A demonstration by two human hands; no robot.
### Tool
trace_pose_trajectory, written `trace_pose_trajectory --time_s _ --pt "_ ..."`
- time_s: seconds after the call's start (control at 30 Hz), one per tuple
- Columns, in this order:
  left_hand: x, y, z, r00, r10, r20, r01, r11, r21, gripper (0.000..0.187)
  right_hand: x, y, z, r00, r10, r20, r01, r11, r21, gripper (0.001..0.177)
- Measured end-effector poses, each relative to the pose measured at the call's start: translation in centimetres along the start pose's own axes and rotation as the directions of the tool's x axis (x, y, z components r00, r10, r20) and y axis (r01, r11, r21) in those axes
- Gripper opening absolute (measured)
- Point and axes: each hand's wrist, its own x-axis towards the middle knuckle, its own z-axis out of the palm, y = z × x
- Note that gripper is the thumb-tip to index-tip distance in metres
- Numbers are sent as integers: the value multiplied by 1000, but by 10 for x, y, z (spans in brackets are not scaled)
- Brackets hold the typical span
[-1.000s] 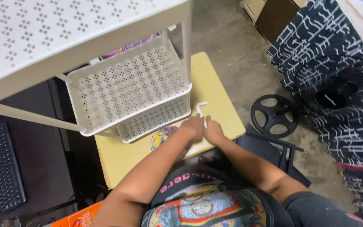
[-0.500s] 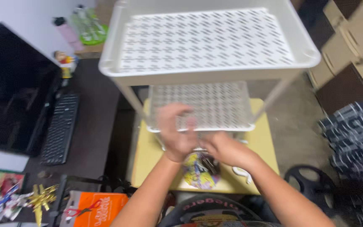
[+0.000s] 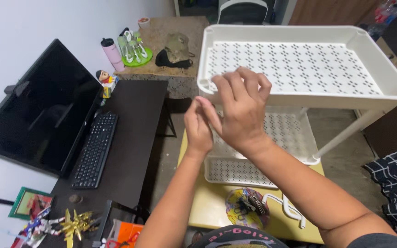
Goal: The person disassembles a white plastic three-tier storage rack by removing the handles and vertical support poles, then detaches the perforated trays. The person then handles a black metal frame, separating its components. The disassembled parts are placed on the table and nearby surfaces.
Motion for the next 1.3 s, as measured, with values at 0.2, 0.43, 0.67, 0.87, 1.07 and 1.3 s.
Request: trace_pose_trajectory --time_s 0.2,0.43,0.67,0.87,1.07,1.3 --pt "-3 -7 13 997 -59 -57 50 988 -145 37 -2 -2 17 997 39 -67 -37 999 29 28" --pt "-8 4 16 988 -153 -37 146 979 -142 38 13 6 16 983 123 -134 -117 992 51 28" --pt "1 -12 14 947 -316 65 309 833 -459 37 21 2 12 988 150 -29 -147 984 99 29" --pt "51 -53 -16 979 -184 -90 165 969 -183 30 27 6 -15 967 75 242 -101 991 93 28" --pt "130 -128 -5 982 -107 154 112 993 -24 44 120 75 37 773 111 624 -231 966 114 59" --pt "122 -150 -6 916 -207 344 313 905 -289 49 129 72 111 392 358 847 -340 912 -229 43"
